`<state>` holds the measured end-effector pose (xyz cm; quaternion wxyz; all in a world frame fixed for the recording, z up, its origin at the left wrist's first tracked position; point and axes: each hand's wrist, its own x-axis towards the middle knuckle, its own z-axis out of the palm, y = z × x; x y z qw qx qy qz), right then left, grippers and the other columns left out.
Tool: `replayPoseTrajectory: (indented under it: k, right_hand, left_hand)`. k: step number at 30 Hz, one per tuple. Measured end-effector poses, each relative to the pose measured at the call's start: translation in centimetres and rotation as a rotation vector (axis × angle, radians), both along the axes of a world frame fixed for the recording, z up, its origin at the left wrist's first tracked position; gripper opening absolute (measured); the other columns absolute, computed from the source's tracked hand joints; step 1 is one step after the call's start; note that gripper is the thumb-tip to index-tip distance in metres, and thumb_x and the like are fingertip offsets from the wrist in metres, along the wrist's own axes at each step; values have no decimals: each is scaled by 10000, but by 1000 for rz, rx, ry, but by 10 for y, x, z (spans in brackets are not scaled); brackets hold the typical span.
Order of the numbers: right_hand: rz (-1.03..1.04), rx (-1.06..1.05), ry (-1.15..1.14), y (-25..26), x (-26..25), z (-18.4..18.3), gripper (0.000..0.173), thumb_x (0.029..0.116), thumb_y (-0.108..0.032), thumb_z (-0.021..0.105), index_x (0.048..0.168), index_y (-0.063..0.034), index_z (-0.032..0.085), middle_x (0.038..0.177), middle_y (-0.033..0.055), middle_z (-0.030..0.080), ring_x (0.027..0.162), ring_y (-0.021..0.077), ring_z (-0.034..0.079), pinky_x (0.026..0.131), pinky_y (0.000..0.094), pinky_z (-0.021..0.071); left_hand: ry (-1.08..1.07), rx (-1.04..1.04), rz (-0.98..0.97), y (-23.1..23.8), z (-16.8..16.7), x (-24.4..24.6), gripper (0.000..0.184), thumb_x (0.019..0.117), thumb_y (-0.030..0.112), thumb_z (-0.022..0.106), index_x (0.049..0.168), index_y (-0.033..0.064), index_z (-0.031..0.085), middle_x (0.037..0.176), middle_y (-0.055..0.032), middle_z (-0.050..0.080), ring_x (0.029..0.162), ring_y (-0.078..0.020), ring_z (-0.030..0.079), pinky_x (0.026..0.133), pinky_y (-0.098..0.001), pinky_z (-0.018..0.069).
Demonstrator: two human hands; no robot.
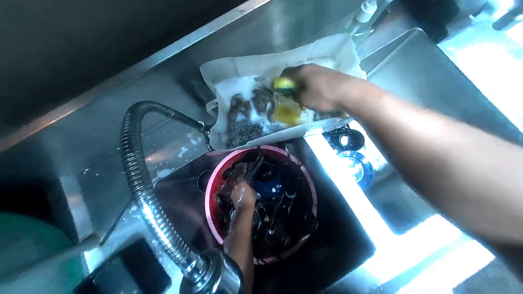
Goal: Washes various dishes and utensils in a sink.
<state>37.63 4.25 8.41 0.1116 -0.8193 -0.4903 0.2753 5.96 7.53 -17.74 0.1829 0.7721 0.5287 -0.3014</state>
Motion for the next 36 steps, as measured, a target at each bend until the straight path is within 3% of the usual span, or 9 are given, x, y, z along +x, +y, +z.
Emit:
replayPoseTrajectory:
  k: [3, 5, 9, 14, 16, 20, 27, 32, 36]
  right_hand:
    - [-47, 567, -5, -74, -53, 21, 430, 934, -120, 573, 1361, -81, 597, 1278, 91, 642, 1015, 162, 669, 848, 394, 596]
    - [-25, 754, -27, -123, -88, -2, 473, 939, -137, 544, 1392, 0, 571, 1423, 156, 586, 1279, 219, 598, 1055, 400, 540]
    - [26, 525, 31, -209, -137, -98, 373, 986, -160, 550, 1335, -123, 675, 1474, 68, 575, 1408, 193, 505, 1186, 417, 440]
    - [60, 363, -321, -253, -159, -158, 385, 1012, -292, 496, 1363, -280, 655, 1496, 33, 571, 1439, 275, 480, 1166, 610, 383]
    - [-20, 318, -350, -252, -161, -161, 456, 954, -324, 558, 1393, -228, 636, 1514, 96, 545, 1458, 328, 446, 1178, 605, 373]
    - [-68, 157, -427, -244, -159, -159, 606, 849, -437, 662, 1416, -231, 603, 1557, 64, 497, 1503, 341, 371, 1152, 718, 298]
    - [-38, 86, -447, -238, -160, -157, 634, 845, -452, 685, 1438, -248, 586, 1559, 94, 493, 1476, 370, 400, 1107, 643, 398]
    - [-31, 126, -466, -239, -160, -161, 600, 829, -439, 697, 1387, -230, 631, 1535, 98, 518, 1463, 385, 413, 1084, 650, 421]
    - [-36, 171, -477, -240, -160, -163, 622, 804, -444, 718, 1389, -250, 633, 1515, 97, 540, 1449, 384, 431, 1080, 643, 424]
  left_hand:
    - [0, -76, -16, -6, 8, -19, 483, 924, 308, 684, 1311, 24, 635, 1272, -222, 660, 1204, -370, 632, 1030, -556, 494]
    - [-119, -30, -26, -7, 10, -35, 521, 932, 274, 653, 1392, 43, 578, 1329, -211, 635, 1217, -360, 629, 1039, -543, 494]
    - [-413, 66, -52, -13, 24, -50, 722, 982, 192, 588, 1629, 223, 269, 1412, -171, 603, 1192, -367, 653, 1017, -583, 510]
    - [-585, -30, 121, -19, 39, -24, 646, 1022, 336, 594, 1598, 187, 340, 1363, -192, 628, 1208, -380, 637, 1032, -612, 487]
    - [-631, -95, 283, -30, 41, -10, 584, 1003, 352, 644, 1514, 125, 474, 1315, -189, 650, 1173, -352, 652, 1022, -587, 500]
    - [-740, -166, 615, -51, 22, 24, 353, 1044, 335, 594, 1104, -5, 672, 804, -143, 704, 675, -244, 698, 676, -440, 604]
    - [-480, -6, 746, -74, 5, 93, 502, 980, 475, 654, 1210, 30, 680, 1144, -228, 698, 1114, -386, 662, 968, -574, 517]
    - [-315, -30, 751, -76, 9, 142, 594, 935, 507, 685, 1282, 27, 638, 1213, -211, 681, 1155, -356, 657, 971, -534, 535]
    - [-263, -26, 820, -72, -5, 159, 842, 886, 457, 741, 1512, 25, 380, 1250, -208, 667, 1153, -342, 663, 957, -514, 551]
